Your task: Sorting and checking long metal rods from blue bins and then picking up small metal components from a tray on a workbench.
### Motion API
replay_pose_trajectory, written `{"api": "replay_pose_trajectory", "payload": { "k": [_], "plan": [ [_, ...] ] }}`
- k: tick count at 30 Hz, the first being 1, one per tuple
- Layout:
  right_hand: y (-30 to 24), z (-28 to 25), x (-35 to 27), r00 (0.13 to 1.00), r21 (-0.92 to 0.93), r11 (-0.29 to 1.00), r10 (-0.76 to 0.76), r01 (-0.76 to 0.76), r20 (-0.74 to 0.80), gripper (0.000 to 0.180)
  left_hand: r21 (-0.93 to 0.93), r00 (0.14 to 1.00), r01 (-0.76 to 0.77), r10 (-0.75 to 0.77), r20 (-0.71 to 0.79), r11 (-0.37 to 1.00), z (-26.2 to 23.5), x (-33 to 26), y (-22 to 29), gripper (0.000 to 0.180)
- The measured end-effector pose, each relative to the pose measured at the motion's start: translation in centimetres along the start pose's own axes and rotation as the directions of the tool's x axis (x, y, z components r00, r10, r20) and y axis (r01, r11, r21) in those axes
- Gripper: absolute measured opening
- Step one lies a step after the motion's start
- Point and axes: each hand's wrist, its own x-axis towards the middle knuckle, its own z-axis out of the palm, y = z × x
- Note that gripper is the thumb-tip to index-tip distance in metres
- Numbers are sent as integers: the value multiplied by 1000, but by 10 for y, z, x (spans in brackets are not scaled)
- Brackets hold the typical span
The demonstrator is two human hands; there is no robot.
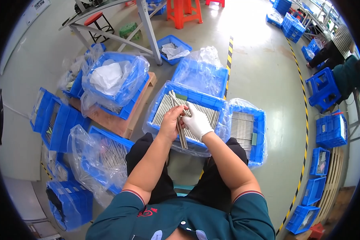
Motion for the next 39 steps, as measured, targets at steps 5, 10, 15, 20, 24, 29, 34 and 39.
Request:
{"api": "replay_pose_trajectory", "payload": {
  "k": [5, 10, 15, 20, 24, 29, 34, 39],
  "plan": [
    [12, -3, 4, 999, 158, 987, 11, -19, 53, 55, 48, 998, -35, 32, 53, 998, 4, 0, -2, 24],
    [-4, -11, -2, 995, 396, 913, 73, -96, 73, 53, 200, 996, -49, 33, 84, 979, 7, -2, -6, 24],
    [-16, -34, 6, 974, 239, 951, 163, -197, 155, 38, 134, 995, 8, -21, 98, 991, -10, 3, 0, 27],
    [8, -38, 27, 972, 413, 890, 118, -195, 205, 29, 190, 958, 201, -233, 165, 961, 1, -4, -10, 29],
    [16, -40, 38, 993, 422, 905, 96, -60, -64, 26, 206, 932, 246, -289, 216, 947, 5, -5, -12, 27],
    [48, -98, 81, 897, 815, 579, 361, 0, -256, 33, 130, 789, 457, -468, 398, 880, 8, -23, -12, 30],
    [26, -89, 56, 887, 834, 551, 366, 38, -283, 32, 55, 839, 310, -301, 453, 949, -4, -14, -1, 32],
    [12, -50, 19, 988, 352, 924, 136, -153, 73, 32, -25, 868, 287, -249, 429, 958, -4, -4, -2, 34]
  ]
}}
